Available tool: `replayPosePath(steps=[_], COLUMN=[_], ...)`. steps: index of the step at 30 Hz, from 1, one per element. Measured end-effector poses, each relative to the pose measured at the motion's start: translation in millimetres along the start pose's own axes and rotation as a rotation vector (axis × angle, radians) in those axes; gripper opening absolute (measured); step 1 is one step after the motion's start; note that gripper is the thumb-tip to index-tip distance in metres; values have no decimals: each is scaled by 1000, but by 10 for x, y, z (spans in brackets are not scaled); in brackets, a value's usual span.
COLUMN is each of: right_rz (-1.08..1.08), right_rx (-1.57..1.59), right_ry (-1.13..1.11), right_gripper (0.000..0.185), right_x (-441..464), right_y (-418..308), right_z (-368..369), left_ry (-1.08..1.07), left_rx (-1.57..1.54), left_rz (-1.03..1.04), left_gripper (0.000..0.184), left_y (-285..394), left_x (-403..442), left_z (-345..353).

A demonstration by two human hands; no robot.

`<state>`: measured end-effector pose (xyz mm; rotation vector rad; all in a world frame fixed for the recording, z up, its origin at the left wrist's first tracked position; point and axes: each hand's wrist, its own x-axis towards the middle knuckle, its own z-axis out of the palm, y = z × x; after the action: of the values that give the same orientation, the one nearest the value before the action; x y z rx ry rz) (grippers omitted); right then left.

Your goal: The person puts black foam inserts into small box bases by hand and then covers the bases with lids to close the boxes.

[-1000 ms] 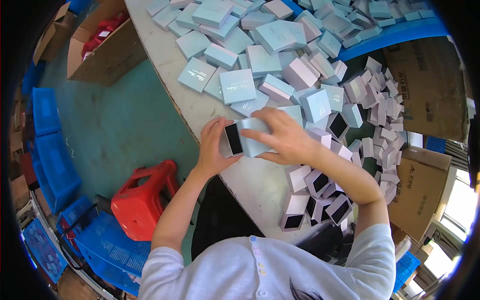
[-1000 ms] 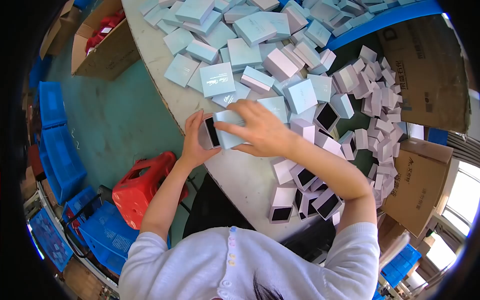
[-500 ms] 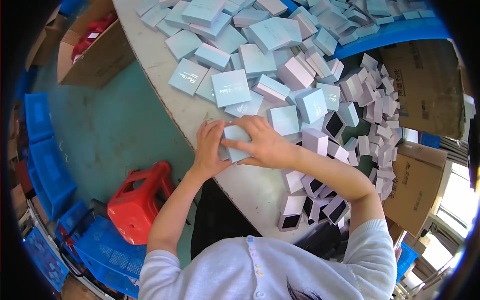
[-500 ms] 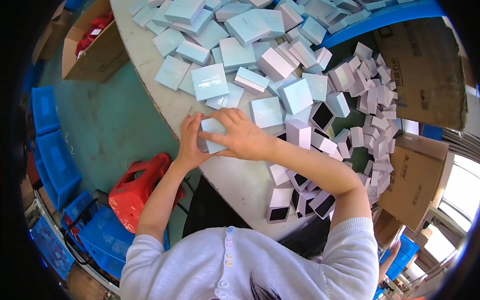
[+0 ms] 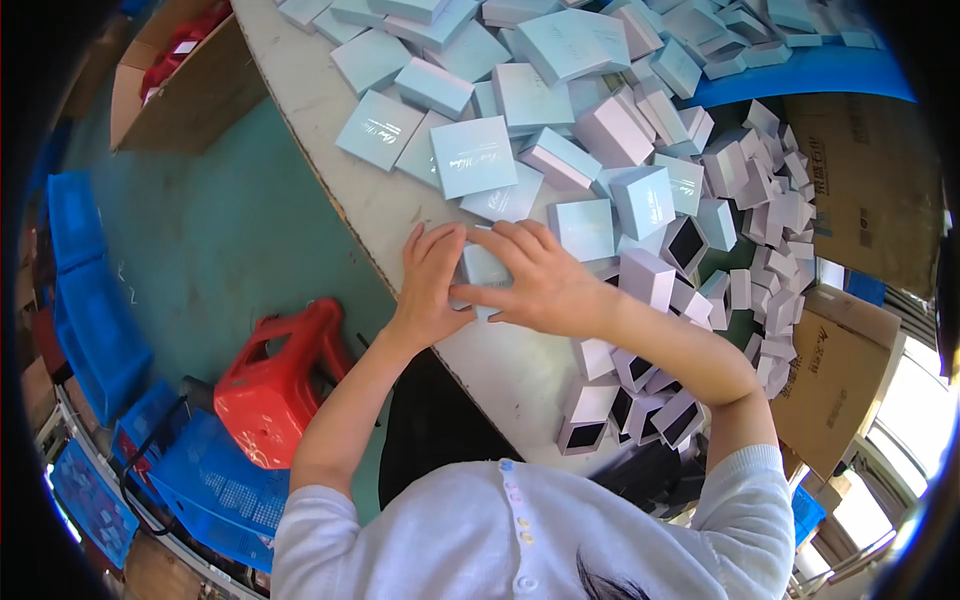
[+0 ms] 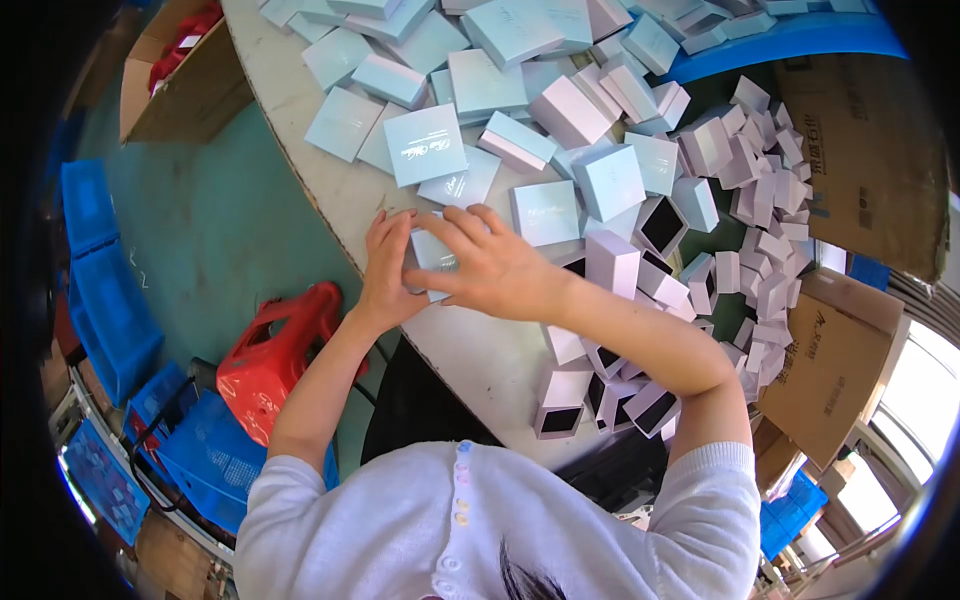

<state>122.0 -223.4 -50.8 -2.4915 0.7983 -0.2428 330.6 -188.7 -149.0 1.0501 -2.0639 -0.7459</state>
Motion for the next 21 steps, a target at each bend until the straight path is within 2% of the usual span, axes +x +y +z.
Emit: replayPosePath(steps=[2,4,5,7,8,12,17,19,21], right_rz=[-14,280,276,48,1,-13,69,90,55], right_rx=[38,278,281,24,-62,-54,-254,-242,87], right_ry=[-5,206,200,64,54,20,96,85,161], right_gripper=[60,58,58,59,56,53,56,58,51], right_x=[-20,-67,-46,5,15,-46,-134,-169,-191], right_y=[60,103,107,97,77,70,56,48,96], right_z=[-47,-55,-51,-37,-1,-4,313,262,18], left_ry=[11,13,12,37,46,27,43,40,-36], left_rx=[-81,-80,-84,-79,-87,-55,-105,-110,-61], left_rz=[-54,-56,-51,-19,-38,-86,-48,-21,-19], left_gripper=[104,105,106,107,107,108,106,105,103], left_y=[13,51,65,58,66,107,118,142,142], left_x=[30,78,102,113,117,91,132,134,173], left_z=[8,-15,-11,55,70,116,165,136,92])
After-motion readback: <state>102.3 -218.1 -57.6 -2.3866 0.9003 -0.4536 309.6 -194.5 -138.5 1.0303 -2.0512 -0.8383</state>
